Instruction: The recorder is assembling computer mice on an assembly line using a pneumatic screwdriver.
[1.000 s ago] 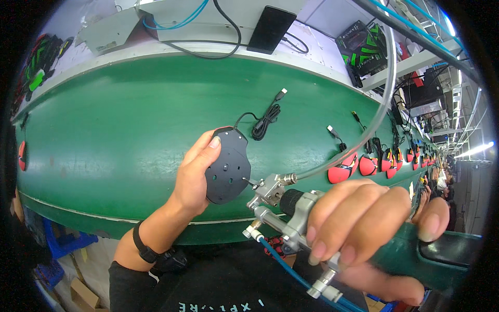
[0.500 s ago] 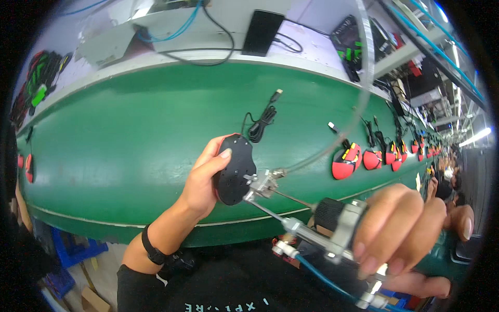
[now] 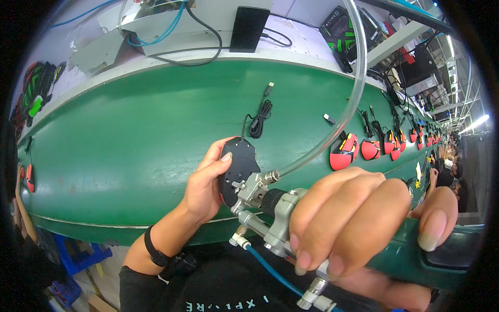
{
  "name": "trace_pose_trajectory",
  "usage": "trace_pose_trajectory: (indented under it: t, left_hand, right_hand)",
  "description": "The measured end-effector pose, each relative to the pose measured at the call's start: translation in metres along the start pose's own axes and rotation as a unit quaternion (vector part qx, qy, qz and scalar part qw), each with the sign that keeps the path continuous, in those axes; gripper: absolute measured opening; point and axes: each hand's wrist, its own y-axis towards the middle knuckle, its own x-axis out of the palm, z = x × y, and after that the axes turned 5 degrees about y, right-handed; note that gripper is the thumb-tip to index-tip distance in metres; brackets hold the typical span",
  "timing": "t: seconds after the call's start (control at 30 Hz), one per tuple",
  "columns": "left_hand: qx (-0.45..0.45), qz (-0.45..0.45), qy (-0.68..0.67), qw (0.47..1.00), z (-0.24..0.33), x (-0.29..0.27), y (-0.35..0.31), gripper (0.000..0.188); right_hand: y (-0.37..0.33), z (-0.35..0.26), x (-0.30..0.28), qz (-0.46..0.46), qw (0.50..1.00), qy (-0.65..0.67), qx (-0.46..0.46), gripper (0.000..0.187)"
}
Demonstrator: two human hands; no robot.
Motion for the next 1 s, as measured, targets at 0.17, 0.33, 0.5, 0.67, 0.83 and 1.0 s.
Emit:
trace_pose_trajectory:
  t: [0.17, 0.33, 0.5, 0.67, 0.83, 1.0]
  left_hand:
    - [0.007, -0.004, -0.035, 0.999, 0.000, -0.001, -0.004, 0.042]
    - [0.010, 0.007, -0.013, 1.000, -0.007, -0.004, -0.007, 0.042]
    - [0.021, 0.046, -0.001, 0.999, -0.002, -0.022, 0.007, 0.042]
    - [0.028, 0.064, -0.104, 0.992, 0.003, -0.028, 0.016, 0.039]
    - [0.048, 0.027, -0.132, 0.990, 0.007, -0.019, 0.023, 0.038]
    - [0.052, 0.034, -0.097, 0.993, 0.001, -0.022, 0.021, 0.040]
  right_hand:
    - [0.000, 0.013, 0.010, 0.016, 1.000, 0.007, 0.000, 0.052]
    - [-0.001, 0.010, 0.017, 0.020, 1.000, -0.020, 0.012, 0.055]
    - [-0.010, -0.021, 0.003, 0.155, 0.988, 0.007, -0.019, 0.059]
    - [-0.012, -0.036, -0.009, 0.044, 0.995, -0.036, 0.077, 0.030]
    - [0.004, -0.036, -0.005, 0.027, 0.979, -0.035, 0.197, 0.030]
    - [-0.007, -0.007, -0.002, 0.039, 0.996, -0.014, 0.082, 0.029]
